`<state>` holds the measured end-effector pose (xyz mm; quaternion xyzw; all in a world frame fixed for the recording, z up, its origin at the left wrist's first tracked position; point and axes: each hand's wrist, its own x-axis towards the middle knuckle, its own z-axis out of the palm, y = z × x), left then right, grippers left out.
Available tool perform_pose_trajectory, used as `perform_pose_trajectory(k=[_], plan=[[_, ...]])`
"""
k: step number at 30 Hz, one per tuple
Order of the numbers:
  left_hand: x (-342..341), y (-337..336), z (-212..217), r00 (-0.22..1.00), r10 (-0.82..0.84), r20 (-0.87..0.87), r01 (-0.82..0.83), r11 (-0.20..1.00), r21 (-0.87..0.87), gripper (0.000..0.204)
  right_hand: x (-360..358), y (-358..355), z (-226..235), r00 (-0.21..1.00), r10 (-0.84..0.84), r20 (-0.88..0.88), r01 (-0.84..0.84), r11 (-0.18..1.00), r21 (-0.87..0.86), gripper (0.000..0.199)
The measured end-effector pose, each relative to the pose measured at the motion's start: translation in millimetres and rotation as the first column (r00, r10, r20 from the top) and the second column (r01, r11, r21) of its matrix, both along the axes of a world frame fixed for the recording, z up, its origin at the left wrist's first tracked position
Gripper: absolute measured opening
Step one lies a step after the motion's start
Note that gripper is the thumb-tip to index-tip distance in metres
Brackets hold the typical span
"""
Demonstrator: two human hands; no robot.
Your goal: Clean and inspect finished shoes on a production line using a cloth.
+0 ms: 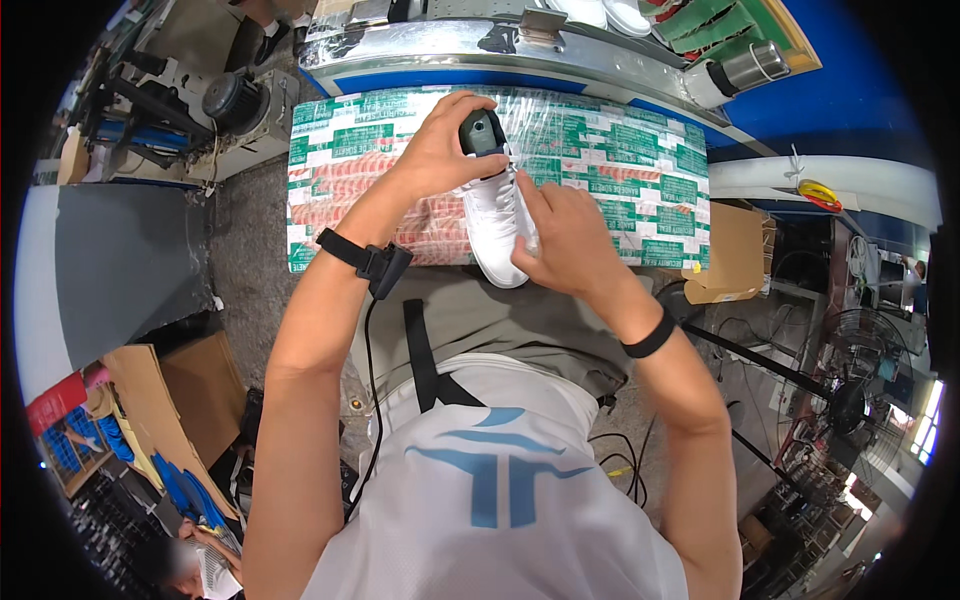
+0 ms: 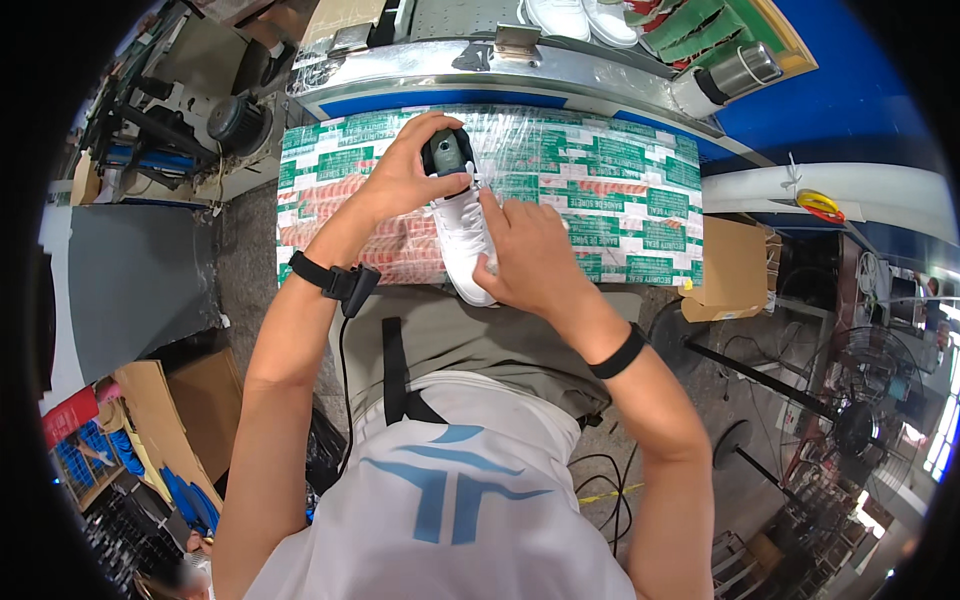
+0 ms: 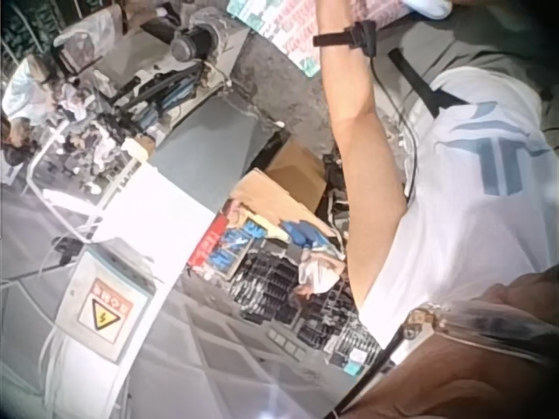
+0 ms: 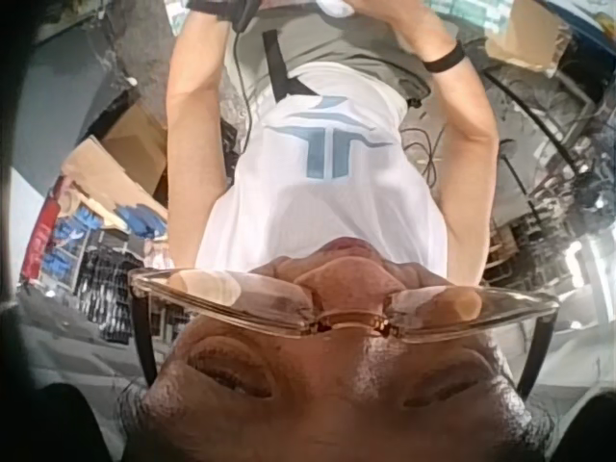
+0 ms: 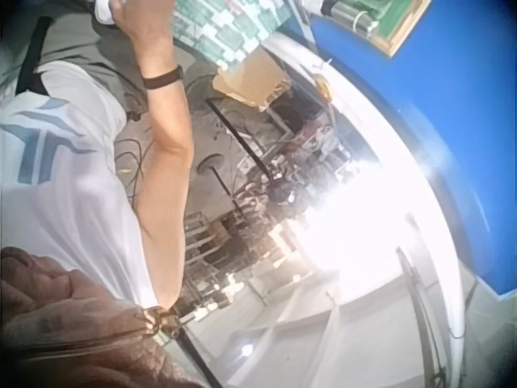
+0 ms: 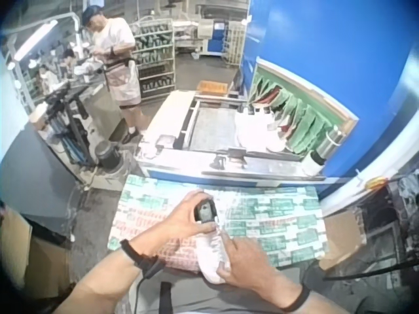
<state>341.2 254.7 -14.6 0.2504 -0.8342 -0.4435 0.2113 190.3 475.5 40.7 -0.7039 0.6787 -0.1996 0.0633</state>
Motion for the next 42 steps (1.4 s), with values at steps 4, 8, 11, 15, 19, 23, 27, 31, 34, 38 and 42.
perform_pose_trajectory(k=[4, 8, 11, 15, 19, 23, 27, 31, 34, 38, 42], plan=[[-1.0, -1.1, 4.2, 0.997, -0.074, -0.032, 0.076, 0.996, 0.056, 0.082, -6.5, 30.9, 22.6, 0.997, 0.045, -0.068, -0.039, 0.996, 0.083, 0.080], [-20.6, 12.0, 7.5, 0.977, -0.204, -0.070, 0.211, 0.969, 0.129, 0.084, -2.2, 54.4, 39.9, 0.996, -0.063, 0.069, 0.044, 0.965, 0.258, 0.080], [-25.4, 8.7, 5.0, 0.976, -0.209, -0.068, 0.216, 0.969, 0.123, 0.084, -2.1, 40.2, 33.1, 0.994, -0.094, 0.061, 0.083, 0.982, 0.168, 0.076], [-29.3, 17.2, 1.0, 0.985, -0.153, -0.080, 0.157, 0.987, 0.036, 0.083, -16.2, 21.1, -6.2, 0.994, -0.082, 0.075, 0.070, 0.986, 0.151, 0.077], [-10.3, 38.2, 25.8, 0.998, -0.050, -0.024, 0.049, 0.999, -0.023, 0.082, -21.2, 37.2, 9.8, 0.999, -0.016, -0.032, 0.020, 0.992, 0.126, 0.079], [-1.0, 46.8, 33.7, 0.997, -0.031, -0.077, 0.024, 0.995, -0.095, 0.082, -22.6, 95.6, 61.5, 0.999, -0.045, 0.003, 0.043, 0.976, 0.214, 0.083], [-3.0, 10.9, 13.0, 0.999, -0.039, -0.001, 0.039, 0.999, 0.025, 0.082, -8.3, 117.5, 63.0, 0.953, -0.132, 0.272, 0.021, 0.927, 0.373, 0.083], [-2.8, 11.7, 4.9, 0.998, -0.064, 0.025, 0.064, 0.998, -0.001, 0.082, 8.6, 87.6, 32.1, 0.932, -0.172, 0.320, 0.007, 0.890, 0.457, 0.082], [-4.5, 16.2, -4.8, 0.997, -0.047, -0.063, 0.050, 0.998, 0.049, 0.083, 12.7, 56.7, 4.2, 0.860, -0.193, 0.473, 0.093, 0.970, 0.227, 0.080], [-6.1, 19.1, -1.5, 0.998, -0.044, -0.043, 0.047, 0.996, 0.076, 0.083, 16.7, 36.6, -13.2, 0.840, -0.189, 0.509, 0.148, 0.982, 0.119, 0.080], [-4.3, 19.0, -0.1, 0.998, -0.030, -0.046, 0.033, 0.998, 0.059, 0.083, 11.0, 32.4, -18.0, 0.888, -0.133, 0.439, 0.110, 0.991, 0.079, 0.080]])
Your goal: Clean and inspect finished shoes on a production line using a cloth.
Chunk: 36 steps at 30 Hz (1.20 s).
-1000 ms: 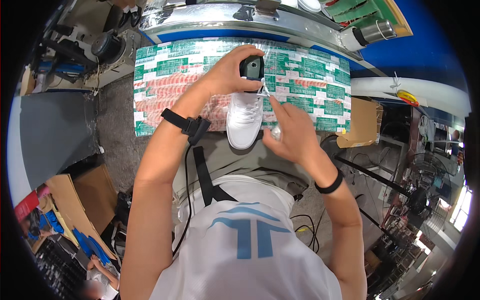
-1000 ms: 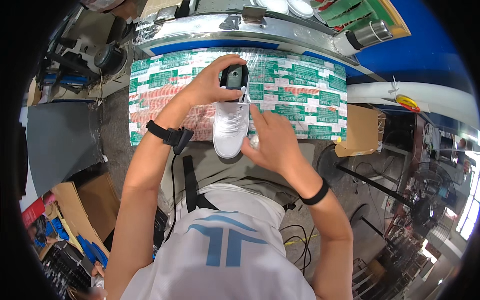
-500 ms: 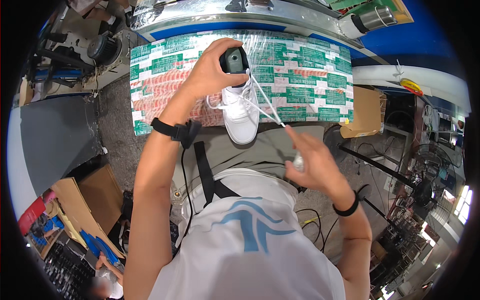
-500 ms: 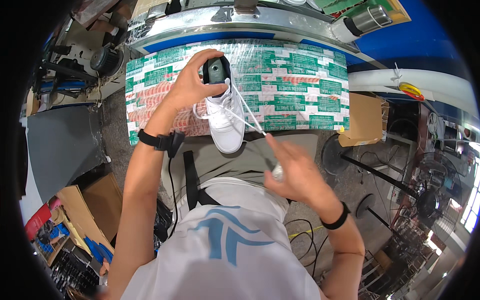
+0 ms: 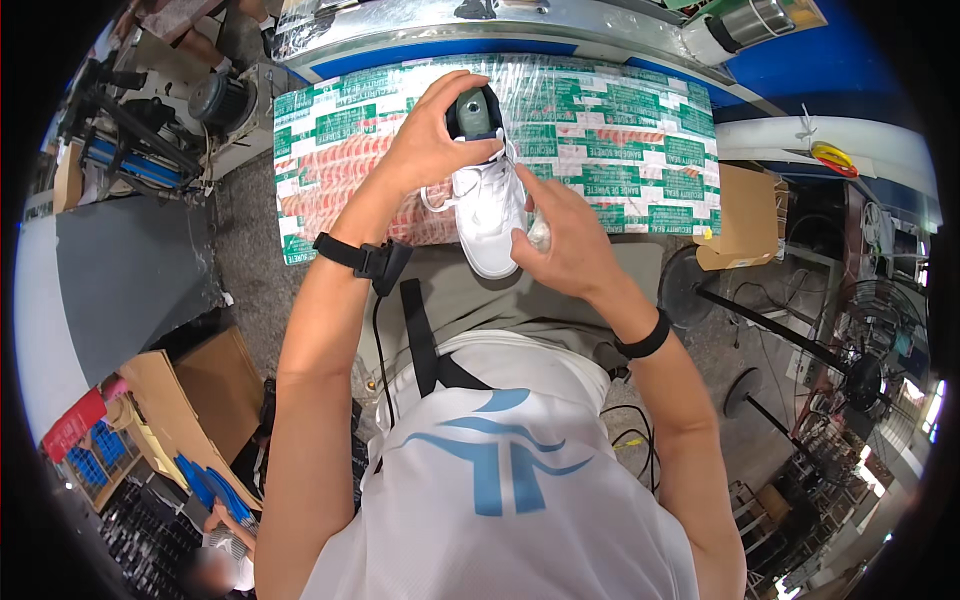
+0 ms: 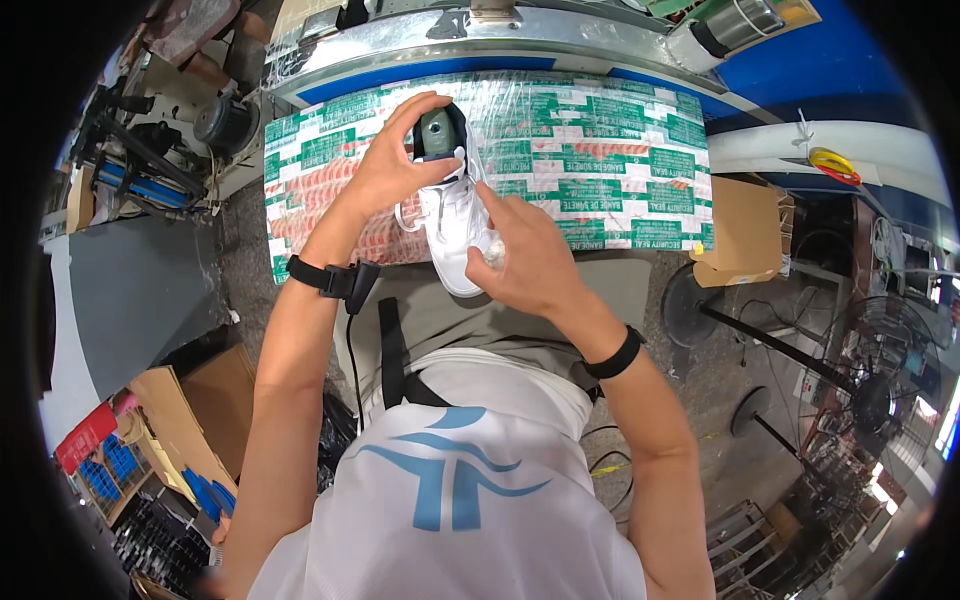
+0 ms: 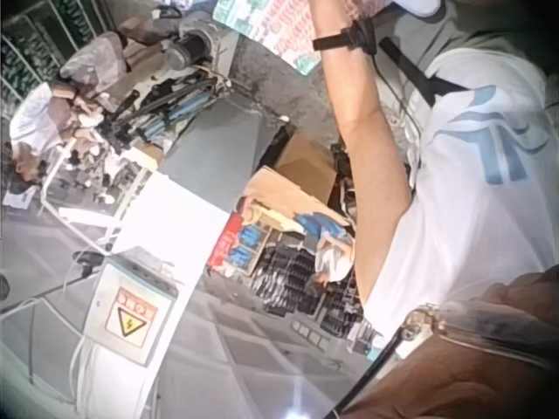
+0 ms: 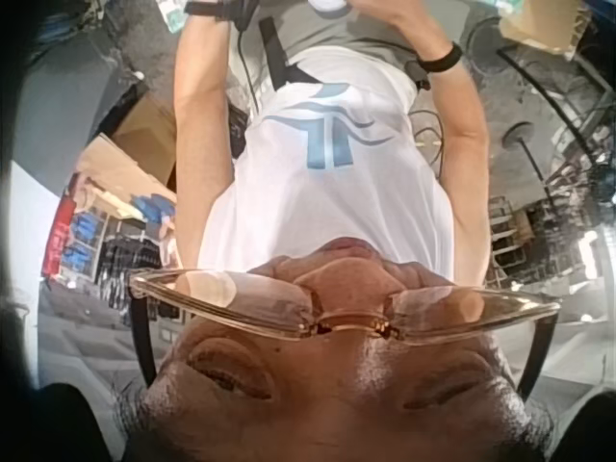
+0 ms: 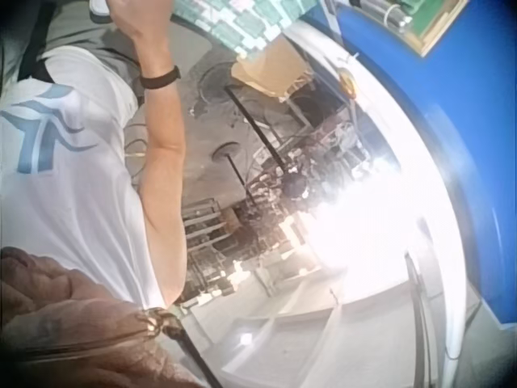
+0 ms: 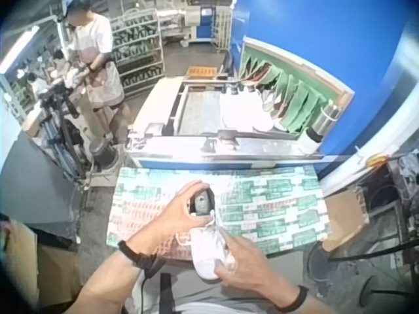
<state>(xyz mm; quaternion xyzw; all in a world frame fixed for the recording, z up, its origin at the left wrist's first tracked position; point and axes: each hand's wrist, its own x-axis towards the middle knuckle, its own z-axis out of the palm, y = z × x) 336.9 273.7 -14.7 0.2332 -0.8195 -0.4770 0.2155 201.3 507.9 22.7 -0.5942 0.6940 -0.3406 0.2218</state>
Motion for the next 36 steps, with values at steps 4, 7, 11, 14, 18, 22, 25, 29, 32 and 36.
perform_pose_trajectory(k=[4, 7, 11, 14, 18, 22, 25, 29, 32, 36], plan=[[3.6, -4.5, 1.3, 1.000, -0.007, 0.015, 0.007, 1.000, 0.005, 0.083, 3.4, 24.2, 17.8, 0.994, 0.051, -0.092, -0.045, 0.997, 0.069, 0.083], [4.3, -4.4, 1.3, 1.000, -0.013, 0.001, 0.013, 1.000, 0.013, 0.082, 23.3, 58.3, 42.8, 0.984, 0.114, -0.137, -0.095, 0.986, 0.136, 0.088], [2.5, -1.5, -0.2, 1.000, 0.014, 0.012, -0.014, 0.999, -0.036, 0.082, 36.2, 57.8, 33.6, 0.976, 0.132, -0.175, -0.116, 0.988, 0.100, 0.093], [2.8, -2.3, 3.6, 1.000, -0.023, -0.008, 0.023, 1.000, -0.005, 0.081, 39.9, 24.0, 21.0, 0.967, 0.078, -0.242, -0.099, 0.992, -0.076, 0.092], [0.8, -1.5, 9.2, 0.999, -0.028, 0.020, 0.028, 0.999, 0.039, 0.082, 38.0, -9.2, -0.6, 0.946, 0.070, -0.316, -0.116, 0.985, -0.128, 0.089], [-0.2, -0.5, 4.7, 1.000, -0.010, 0.020, 0.010, 1.000, 0.006, 0.082, 49.0, -12.6, -8.1, 0.940, 0.103, -0.325, -0.130, 0.990, -0.063, 0.087], [1.1, -2.4, 4.7, 1.000, -0.011, 0.008, 0.011, 1.000, -0.001, 0.082, 61.6, -19.2, -1.4, 0.992, 0.050, -0.116, -0.053, 0.998, -0.016, 0.085], [7.7, -11.5, -2.8, 1.000, -0.026, -0.014, 0.026, 1.000, 0.000, 0.081, 54.4, 19.9, 21.7, 0.995, 0.077, 0.061, -0.083, 0.992, 0.098, 0.084], [1.0, -4.9, 0.8, 0.999, -0.023, -0.023, 0.023, 1.000, -0.012, 0.081, 27.5, 47.3, 24.8, 0.979, 0.106, 0.177, -0.129, 0.984, 0.124, 0.086], [2.8, -2.1, 2.5, 1.000, -0.003, 0.000, 0.003, 1.000, -0.012, 0.082, 38.7, 16.2, 7.5, 0.985, 0.106, -0.139, -0.113, 0.993, -0.045, 0.086]])
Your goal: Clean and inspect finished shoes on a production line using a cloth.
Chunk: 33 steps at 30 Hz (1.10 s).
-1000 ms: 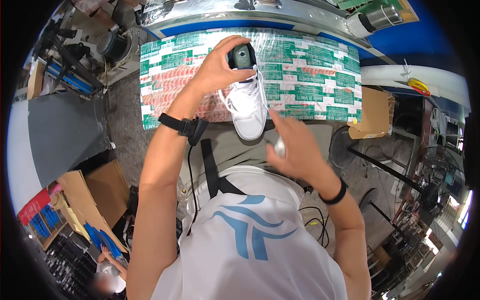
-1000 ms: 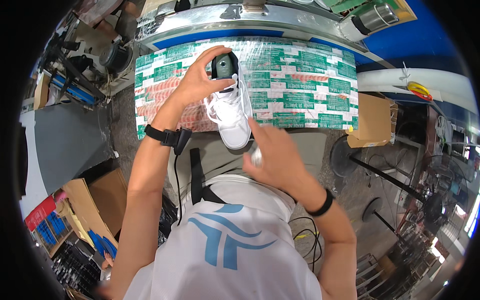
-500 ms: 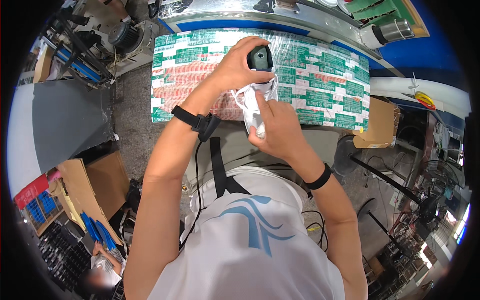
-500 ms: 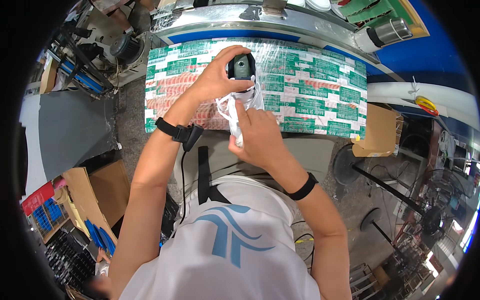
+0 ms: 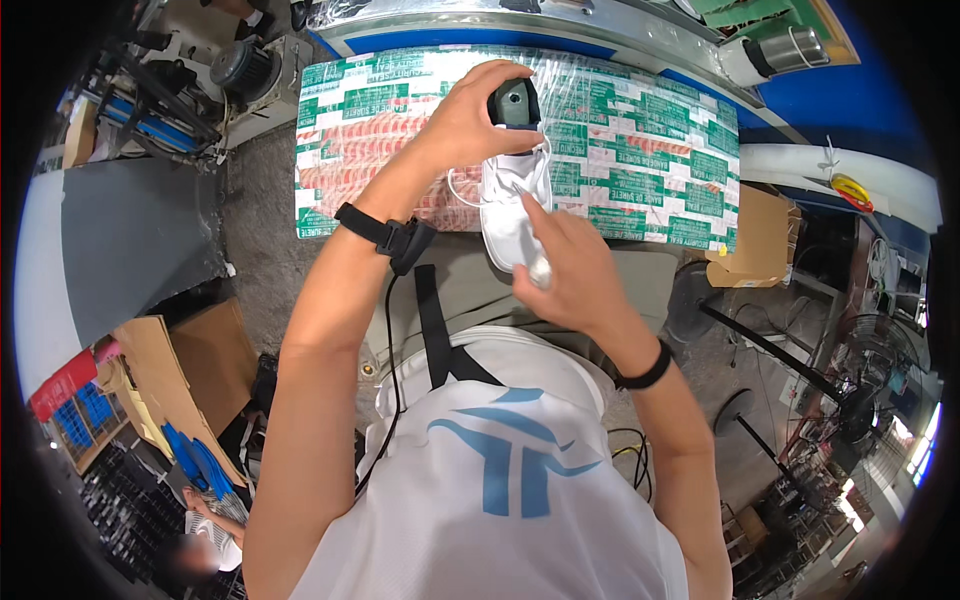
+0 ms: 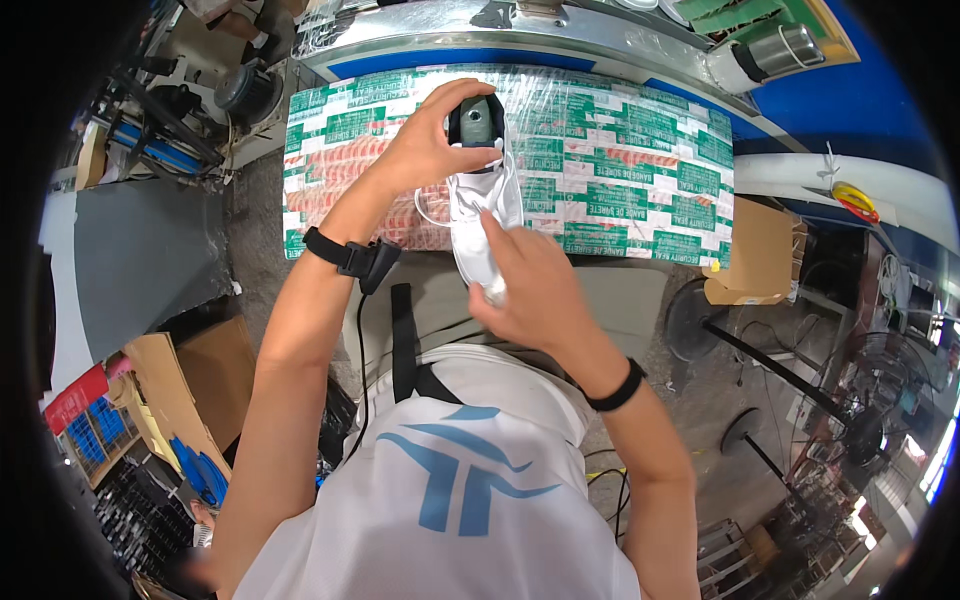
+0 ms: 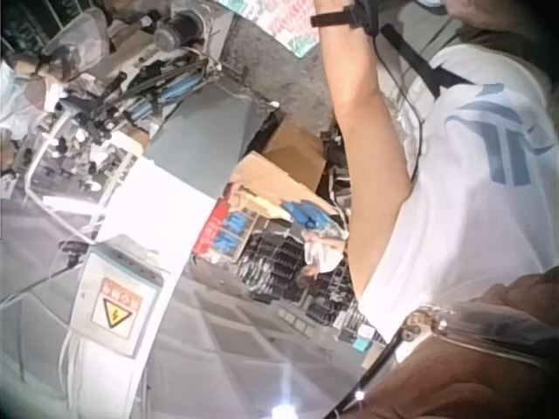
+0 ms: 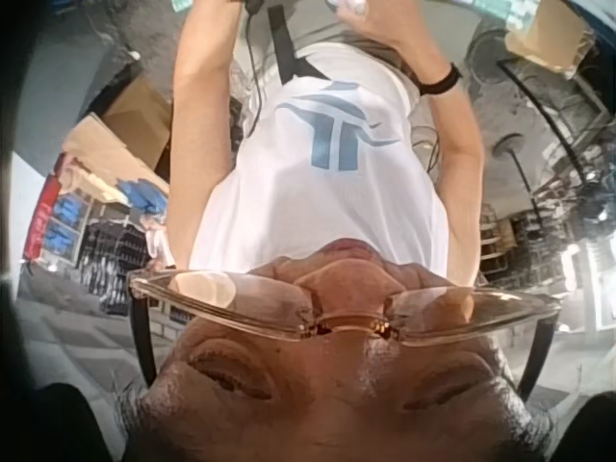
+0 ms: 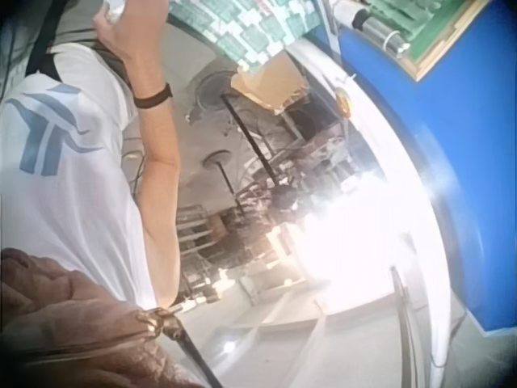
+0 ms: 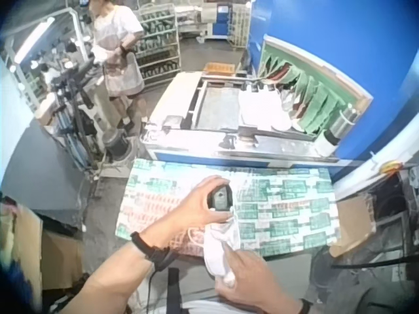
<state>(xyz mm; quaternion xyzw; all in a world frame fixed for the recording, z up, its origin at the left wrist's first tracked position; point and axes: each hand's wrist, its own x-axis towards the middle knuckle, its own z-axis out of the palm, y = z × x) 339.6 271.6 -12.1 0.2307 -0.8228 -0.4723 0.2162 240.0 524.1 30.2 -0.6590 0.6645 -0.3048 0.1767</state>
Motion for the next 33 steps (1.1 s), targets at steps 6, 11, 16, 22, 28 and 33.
perform_pose_trajectory(k=[6, 11, 16, 22, 28, 33], plan=[[-7.9, 1.7, -2.1, 1.000, -0.003, -0.008, 0.003, 1.000, -0.021, 0.083, 28.1, -26.0, -29.9, 0.997, -0.010, -0.072, 0.007, 0.999, -0.053, 0.086], [-1.9, -1.8, -7.9, 1.000, 0.000, -0.031, -0.001, 1.000, -0.023, 0.084, 36.3, -7.7, -10.5, 0.989, -0.023, 0.145, 0.025, 1.000, -0.009, 0.086], [-4.1, 0.9, -4.6, 1.000, 0.019, -0.021, -0.020, 0.998, -0.063, 0.083, 23.3, -20.1, -27.3, 0.980, -0.102, -0.171, 0.082, 0.989, -0.120, 0.088], [-4.4, 0.0, -6.4, 0.999, 0.005, -0.035, -0.006, 1.000, -0.030, 0.084, 31.2, -15.3, -14.9, 0.996, -0.076, -0.043, 0.072, 0.994, -0.085, 0.087], [-0.5, -5.6, -5.0, 0.999, -0.037, -0.020, 0.037, 0.999, -0.018, 0.082, 3.9, 24.2, -2.7, 0.944, -0.068, 0.324, 0.064, 0.998, 0.022, 0.078], [-5.1, -1.0, -8.0, 1.000, -0.021, -0.008, 0.022, 1.000, 0.017, 0.082, -10.6, 12.4, -16.8, 0.827, -0.280, 0.487, 0.259, 0.959, 0.111, 0.071]])
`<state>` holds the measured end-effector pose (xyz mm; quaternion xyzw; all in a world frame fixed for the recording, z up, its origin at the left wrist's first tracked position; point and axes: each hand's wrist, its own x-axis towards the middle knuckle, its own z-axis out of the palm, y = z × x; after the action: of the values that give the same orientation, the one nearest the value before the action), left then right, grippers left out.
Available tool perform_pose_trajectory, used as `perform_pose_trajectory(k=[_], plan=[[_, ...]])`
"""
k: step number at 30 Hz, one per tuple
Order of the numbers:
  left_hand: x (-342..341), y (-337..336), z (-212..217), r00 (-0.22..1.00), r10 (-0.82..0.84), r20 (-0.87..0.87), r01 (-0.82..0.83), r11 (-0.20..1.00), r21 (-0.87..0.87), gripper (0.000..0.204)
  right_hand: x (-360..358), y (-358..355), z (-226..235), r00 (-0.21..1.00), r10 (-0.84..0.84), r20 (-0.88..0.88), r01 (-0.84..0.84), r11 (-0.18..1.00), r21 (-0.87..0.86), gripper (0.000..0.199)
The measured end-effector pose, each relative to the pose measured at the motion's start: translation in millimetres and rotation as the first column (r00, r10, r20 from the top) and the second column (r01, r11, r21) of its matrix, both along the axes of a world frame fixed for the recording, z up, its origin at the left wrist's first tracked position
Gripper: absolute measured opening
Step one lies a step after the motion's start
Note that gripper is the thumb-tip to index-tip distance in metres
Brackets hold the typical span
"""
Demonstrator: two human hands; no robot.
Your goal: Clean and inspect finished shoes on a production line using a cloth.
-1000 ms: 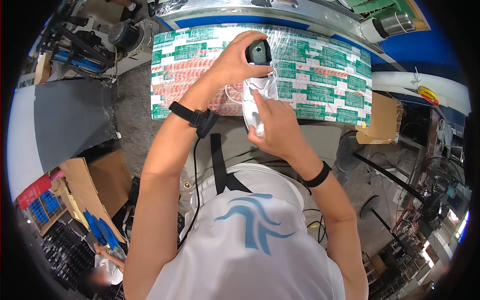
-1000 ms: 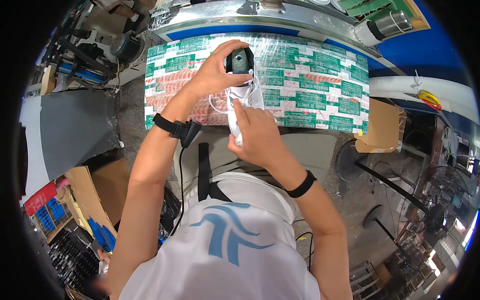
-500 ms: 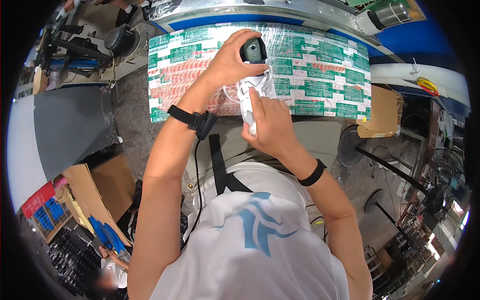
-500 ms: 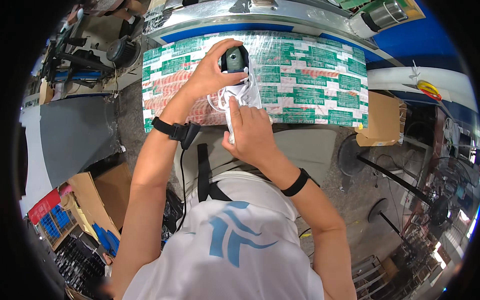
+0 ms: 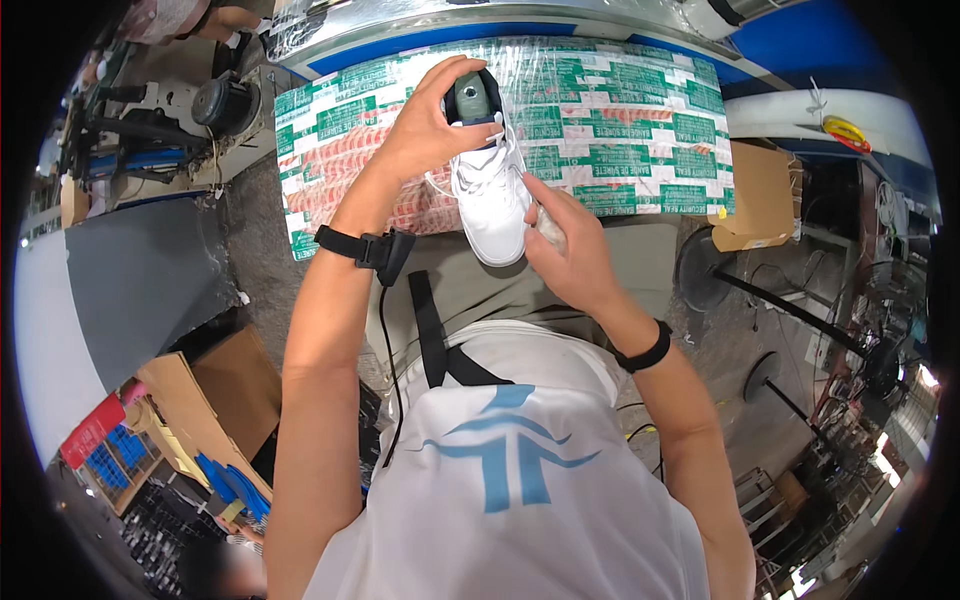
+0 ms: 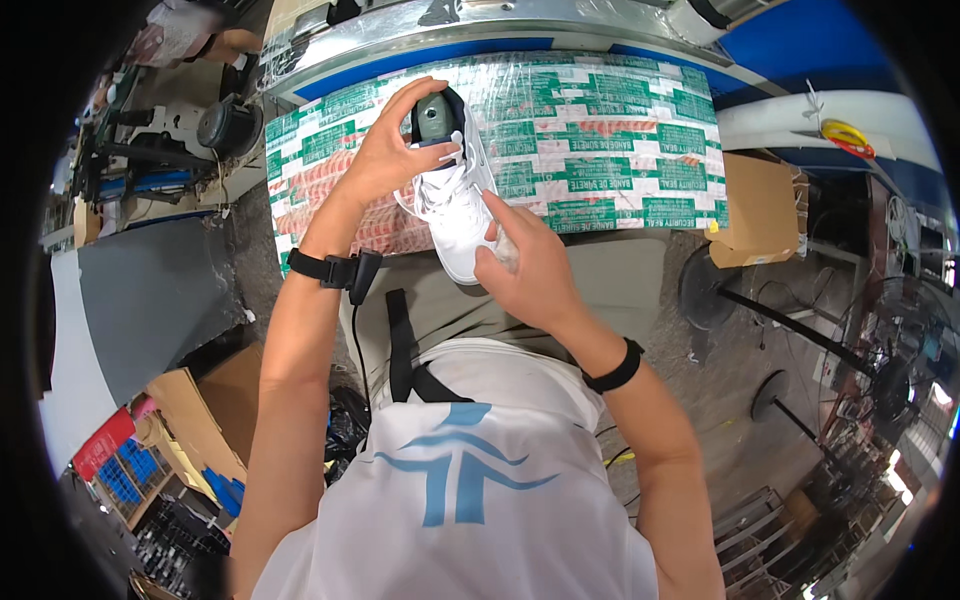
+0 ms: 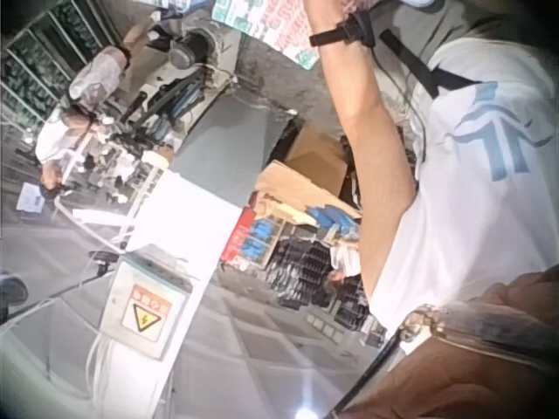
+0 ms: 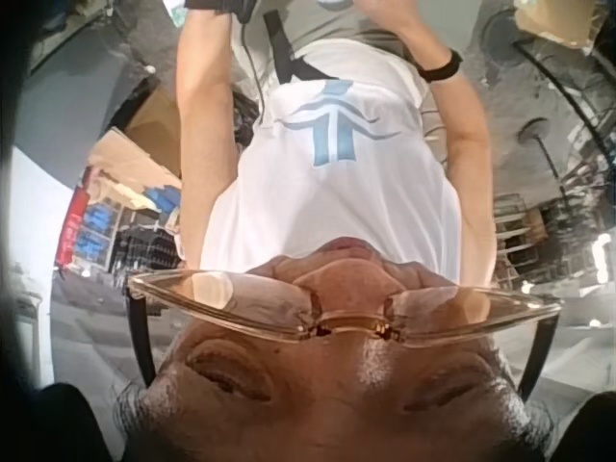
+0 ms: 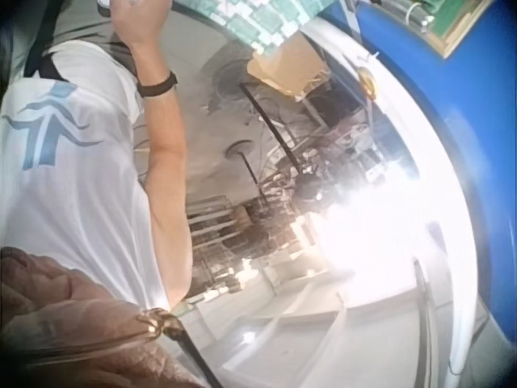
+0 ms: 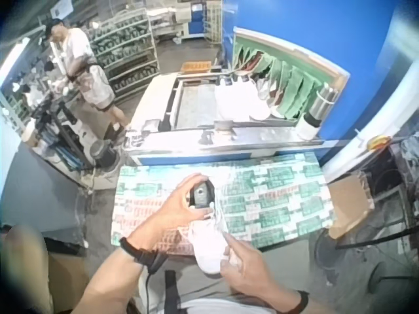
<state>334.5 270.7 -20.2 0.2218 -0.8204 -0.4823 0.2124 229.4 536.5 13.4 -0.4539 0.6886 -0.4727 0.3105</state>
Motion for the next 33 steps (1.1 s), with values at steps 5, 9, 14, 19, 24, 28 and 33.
perform_pose_trajectory(k=[5, 9, 14, 19, 24, 28, 33], plan=[[2.8, 0.3, -1.1, 1.000, 0.009, 0.020, -0.008, 1.000, -0.011, 0.084, 5.8, -6.6, -2.5, 0.996, 0.023, -0.091, -0.020, 0.999, 0.029, 0.072], [0.4, 0.5, 0.2, 0.999, -0.002, 0.042, 0.003, 1.000, -0.026, 0.085, 5.0, -7.2, -9.4, 0.983, 0.012, -0.185, -0.016, 1.000, -0.025, 0.075], [0.1, 2.1, 0.5, 1.000, 0.009, 0.026, -0.008, 0.999, -0.031, 0.086, 4.3, -9.5, -10.6, 0.976, -0.019, -0.216, 0.006, 0.998, -0.059, 0.078], [1.0, 1.9, -0.8, 1.000, 0.010, 0.027, -0.009, 1.000, -0.029, 0.087, 2.9, -8.1, -8.8, 0.962, 0.053, -0.267, -0.052, 0.999, 0.009, 0.083], [0.2, 1.8, -0.7, 0.999, 0.007, 0.042, -0.007, 1.000, -0.006, 0.087, -2.6, -2.8, -12.9, 0.858, 0.038, -0.513, -0.103, 0.990, -0.099, 0.082], [0.4, 1.4, -2.7, 0.999, 0.020, 0.033, -0.020, 1.000, 0.000, 0.087, -1.7, 14.4, -6.6, 0.952, 0.087, -0.293, -0.090, 0.996, 0.004, 0.079], [0.2, -1.2, -2.5, 0.999, -0.004, 0.044, 0.007, 0.998, -0.055, 0.087, -1.2, -1.0, -12.2, 0.994, 0.034, -0.103, -0.036, 0.999, -0.012, 0.075]])
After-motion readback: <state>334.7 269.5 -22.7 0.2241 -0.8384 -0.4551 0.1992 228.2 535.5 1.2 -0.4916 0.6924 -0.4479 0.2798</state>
